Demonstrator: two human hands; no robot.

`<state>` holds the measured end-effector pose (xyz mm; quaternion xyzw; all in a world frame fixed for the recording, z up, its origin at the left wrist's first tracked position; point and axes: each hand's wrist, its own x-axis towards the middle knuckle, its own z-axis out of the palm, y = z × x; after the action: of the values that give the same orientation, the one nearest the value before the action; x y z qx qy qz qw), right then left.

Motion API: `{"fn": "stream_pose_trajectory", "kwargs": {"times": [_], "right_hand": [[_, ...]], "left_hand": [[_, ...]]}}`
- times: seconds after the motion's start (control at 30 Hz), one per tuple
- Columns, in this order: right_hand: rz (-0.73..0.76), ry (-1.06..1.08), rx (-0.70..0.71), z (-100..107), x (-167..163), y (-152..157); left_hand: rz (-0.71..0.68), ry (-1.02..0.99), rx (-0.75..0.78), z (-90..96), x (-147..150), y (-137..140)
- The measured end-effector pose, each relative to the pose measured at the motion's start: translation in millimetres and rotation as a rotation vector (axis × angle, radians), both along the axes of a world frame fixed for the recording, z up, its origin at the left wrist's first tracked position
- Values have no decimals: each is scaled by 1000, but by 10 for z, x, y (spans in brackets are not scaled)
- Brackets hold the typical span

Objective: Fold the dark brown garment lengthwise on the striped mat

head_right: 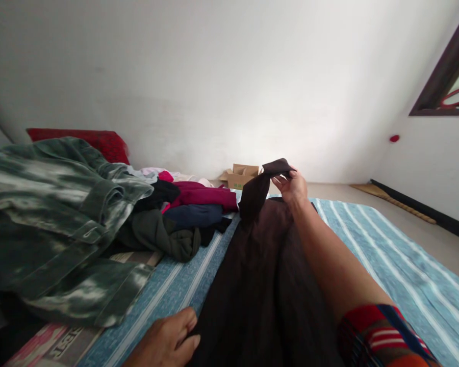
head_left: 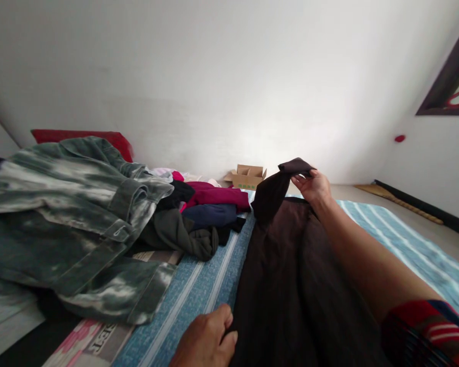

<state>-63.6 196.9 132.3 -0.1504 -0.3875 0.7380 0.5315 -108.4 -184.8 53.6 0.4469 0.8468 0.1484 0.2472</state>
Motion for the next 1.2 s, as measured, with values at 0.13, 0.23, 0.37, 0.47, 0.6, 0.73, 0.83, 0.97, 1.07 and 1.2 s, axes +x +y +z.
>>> {"fn": "stream_pose_trajectory", "kwargs": {"times": [0.13, 0.23, 0.37, 0.47, 0.6, 0.73, 0.83, 0.97, 1.07, 1.2], "right_hand": [[-26, 129, -43, -63, 429, 115], [-30, 170, -65, -89, 668, 148], [-48, 141, -58, -98, 867, 150], [-66, 165, -38, -70, 948, 162], [-70, 249, -4, 31, 1036, 239], [-117, 275, 0, 58, 1146, 347], [-165, 212, -32, -53, 1226, 399], [-188, 121, -68, -229, 1303, 439], [-194, 125, -54, -244, 1344, 484], [-185, 148, -22, -125, 1399, 543]], "left_hand": [[-219, 77, -62, 271, 375, 255], [-332, 109, -99, 318, 577, 408], [-382, 142, -83, 226, 658, 505], [-374, 135, -55, 155, 650, 511], [-349, 116, 40, 145, 698, 517], [-394, 129, -5, 110, 875, 597], [-441, 149, -65, 7, 1018, 672], [-454, 183, -81, -91, 1090, 723], [-464, 192, -96, -67, 1079, 737], [-452, 200, -89, -26, 1091, 773]]}}
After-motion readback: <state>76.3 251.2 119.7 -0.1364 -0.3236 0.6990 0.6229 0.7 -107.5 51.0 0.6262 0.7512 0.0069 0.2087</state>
